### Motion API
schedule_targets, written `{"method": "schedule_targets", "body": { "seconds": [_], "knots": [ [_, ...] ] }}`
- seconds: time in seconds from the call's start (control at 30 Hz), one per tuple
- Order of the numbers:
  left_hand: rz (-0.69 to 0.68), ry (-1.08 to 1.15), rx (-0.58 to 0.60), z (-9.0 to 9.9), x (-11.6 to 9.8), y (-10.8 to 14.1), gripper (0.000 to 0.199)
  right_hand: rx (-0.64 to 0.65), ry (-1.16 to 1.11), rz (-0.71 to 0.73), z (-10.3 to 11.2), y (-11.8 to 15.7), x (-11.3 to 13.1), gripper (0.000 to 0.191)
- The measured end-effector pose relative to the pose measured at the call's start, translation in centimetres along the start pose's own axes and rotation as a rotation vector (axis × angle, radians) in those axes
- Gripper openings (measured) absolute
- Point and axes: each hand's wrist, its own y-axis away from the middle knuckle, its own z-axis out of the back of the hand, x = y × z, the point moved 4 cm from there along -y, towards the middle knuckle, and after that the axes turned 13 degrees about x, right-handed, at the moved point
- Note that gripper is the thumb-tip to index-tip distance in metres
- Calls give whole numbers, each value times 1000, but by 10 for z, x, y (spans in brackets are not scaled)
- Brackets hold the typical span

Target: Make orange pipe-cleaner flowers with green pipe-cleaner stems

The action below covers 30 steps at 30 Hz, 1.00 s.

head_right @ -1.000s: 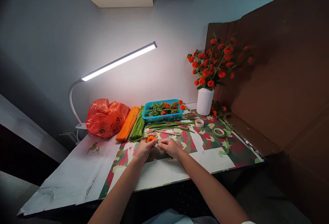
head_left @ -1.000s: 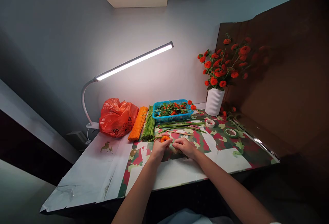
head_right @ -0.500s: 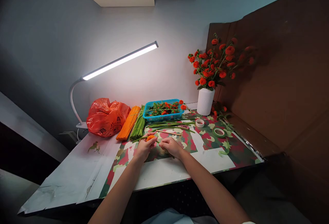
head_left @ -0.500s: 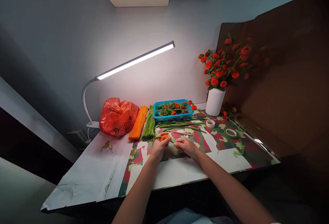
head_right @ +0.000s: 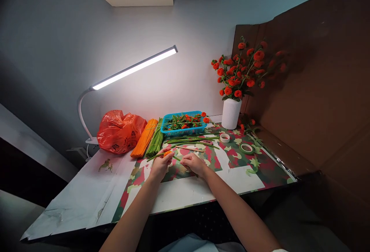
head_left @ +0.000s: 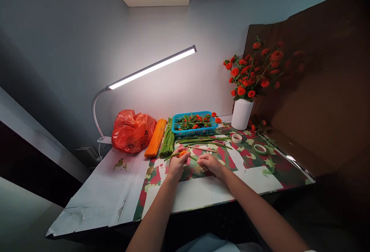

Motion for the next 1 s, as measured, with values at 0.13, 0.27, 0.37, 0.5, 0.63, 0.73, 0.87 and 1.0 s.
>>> {"method": "schedule_targets", "body": {
  "seconds": [0.13, 0.27, 0.37, 0.5, 0.63, 0.73, 0.87, 1.0],
  "knots": [
    [1, 13, -10, -1, -3, 1, 50, 17, -22, 4, 1, 2, 1, 30],
    [-4, 34, -16, -2, -7, 2, 49, 37, -50, -2, 2, 3, 1, 29],
    [-2, 44, -22, -2, -9, 3, 49, 49, -57, -11, 3, 4, 2, 28],
    [0, 31, -26, 0, -9, 3, 49, 38, -46, -10, 5, 5, 6, 29],
    [-2, 24, -19, 1, -9, 2, 47, 45, -27, 1, 9, 7, 9, 28],
    [-1, 17, -21, 1, -9, 2, 47, 52, -37, -6, 12, 9, 11, 27],
    [6, 10, -15, 1, -8, 2, 47, 53, -47, -7, 14, 12, 17, 28],
    [1, 9, -9, 3, -8, 1, 46, 65, -45, -10, 15, 15, 21, 28]
  ]
}}
